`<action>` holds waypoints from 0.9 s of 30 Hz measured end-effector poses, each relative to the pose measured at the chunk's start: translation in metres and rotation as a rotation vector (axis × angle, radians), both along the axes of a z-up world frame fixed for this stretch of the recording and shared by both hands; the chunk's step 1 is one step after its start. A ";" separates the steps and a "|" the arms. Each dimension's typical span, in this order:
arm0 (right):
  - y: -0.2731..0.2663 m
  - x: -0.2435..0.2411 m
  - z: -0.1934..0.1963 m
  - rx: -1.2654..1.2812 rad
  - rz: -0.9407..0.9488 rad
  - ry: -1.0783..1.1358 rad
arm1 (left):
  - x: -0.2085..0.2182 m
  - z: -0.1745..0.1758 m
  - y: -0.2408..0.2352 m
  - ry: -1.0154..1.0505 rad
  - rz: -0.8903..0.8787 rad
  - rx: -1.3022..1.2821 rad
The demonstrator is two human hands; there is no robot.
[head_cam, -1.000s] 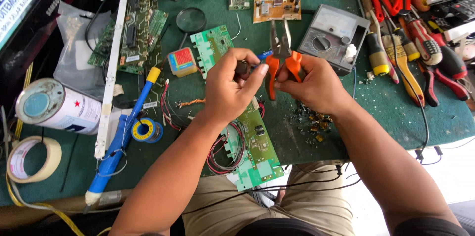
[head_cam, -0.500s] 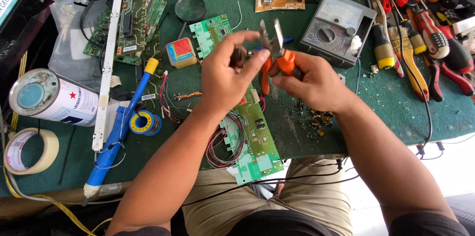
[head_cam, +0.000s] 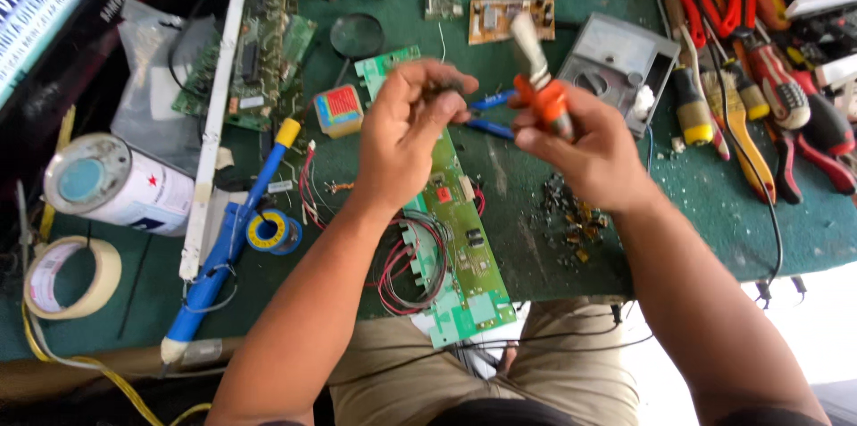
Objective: The person uses a soldering iron and solder wire to attach components to a green circuit board. They then use pliers to strip the insulation from a black wire and prepare it for connection.
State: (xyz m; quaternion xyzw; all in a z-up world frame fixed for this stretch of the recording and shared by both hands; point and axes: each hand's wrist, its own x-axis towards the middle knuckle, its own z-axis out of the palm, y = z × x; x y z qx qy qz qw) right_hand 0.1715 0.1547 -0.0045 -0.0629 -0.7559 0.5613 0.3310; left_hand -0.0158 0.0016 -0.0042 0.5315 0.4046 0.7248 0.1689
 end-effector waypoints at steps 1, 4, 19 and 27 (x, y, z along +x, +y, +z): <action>-0.006 -0.001 0.011 0.097 -0.017 -0.016 | 0.001 0.000 0.000 -0.040 0.000 -0.018; -0.007 -0.003 0.012 0.300 -0.040 -0.010 | 0.002 -0.001 0.003 -0.052 0.045 -0.026; 0.007 0.002 -0.004 0.769 -0.132 -0.027 | -0.004 -0.012 0.005 -0.039 0.159 -0.078; -0.005 0.001 0.003 0.895 -0.161 -0.006 | -0.009 -0.012 0.003 -0.051 0.136 -0.109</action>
